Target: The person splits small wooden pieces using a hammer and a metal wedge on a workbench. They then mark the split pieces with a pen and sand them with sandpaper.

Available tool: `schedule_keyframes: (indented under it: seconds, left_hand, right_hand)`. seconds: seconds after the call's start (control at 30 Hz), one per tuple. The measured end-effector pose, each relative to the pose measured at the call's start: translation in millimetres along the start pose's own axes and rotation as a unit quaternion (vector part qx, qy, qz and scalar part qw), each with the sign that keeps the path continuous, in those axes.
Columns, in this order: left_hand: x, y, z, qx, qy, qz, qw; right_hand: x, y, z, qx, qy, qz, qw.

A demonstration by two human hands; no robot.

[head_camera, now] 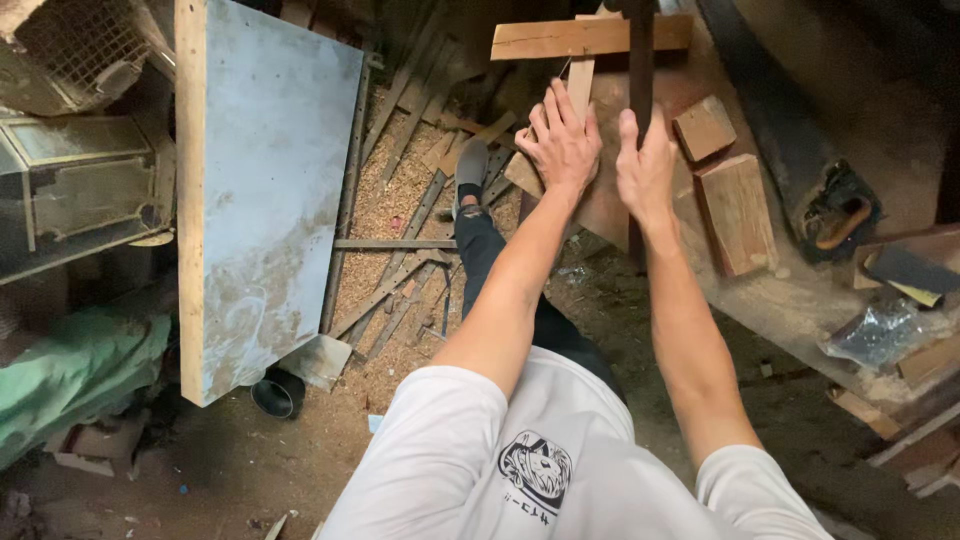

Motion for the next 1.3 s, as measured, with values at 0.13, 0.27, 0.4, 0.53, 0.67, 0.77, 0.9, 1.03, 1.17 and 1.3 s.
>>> schedule_keyframes:
  seconds: [0.13, 0.27, 0.4, 0.53, 0.67, 0.77, 0.9, 1.03, 1.17, 1.3]
  left_hand:
    - [-1, 2, -4, 0.027, 0.007, -0.038, 0.999]
    - [-6, -3, -20, 0.104, 0.034, -0.035, 0.993]
    - [-8, -8, -32, 0.138, 0.018, -0.03, 0.99]
    - [-7, -10, -34, 0.145, 0.015, -0.028, 0.989]
    - [-9, -8, -34, 0.147, 0.008, -0.019, 0.989]
    - [-12, -11, -33, 0.14, 0.011, -0.026, 0.99]
    - [-18, -9, -29, 0.133, 0.003, -0.04, 0.99]
    - [-24, -4, -28, 0.124, -0.008, -0.054, 0.991]
    - [-30, -10, -25, 0.127, 0.036, -0.107, 0.985]
    - [-31, -3, -28, 0.131, -0.026, -0.084, 0.988]
  right_hand:
    - [-20, -24, -2, 0.035, -0.013, -0.003, 0.999]
    - [-40, -57, 17, 0.092, -0.006, -0.023, 0.996]
    - [-44, -70, 49, 0.105, -0.001, -0.022, 0.994]
    - [-55, -57, 76, 0.087, -0.11, -0.07, 0.988]
    - [-96, -25, 96, 0.054, -0.275, -0.141, 0.95]
    - [-119, 5, 107, -0.134, -0.43, -0.135, 0.882]
    - [-120, 36, 119, -0.204, -0.515, -0.182, 0.812]
    - [-112, 61, 124, -0.229, -0.507, -0.201, 0.806]
    - [-110, 67, 125, -0.219, -0.502, -0.21, 0.81]
    - [-110, 79, 122, -0.324, -0.463, -0.215, 0.797]
Point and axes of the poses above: each hand's wrist, its own y-axis towards the middle knuckle, its own x-axis out of the palm, z = x × y, the point moved 1 cm from there along y, towards the middle knuckle, and after that the axes turned 1 degree about -z, right-handed, at the moved point
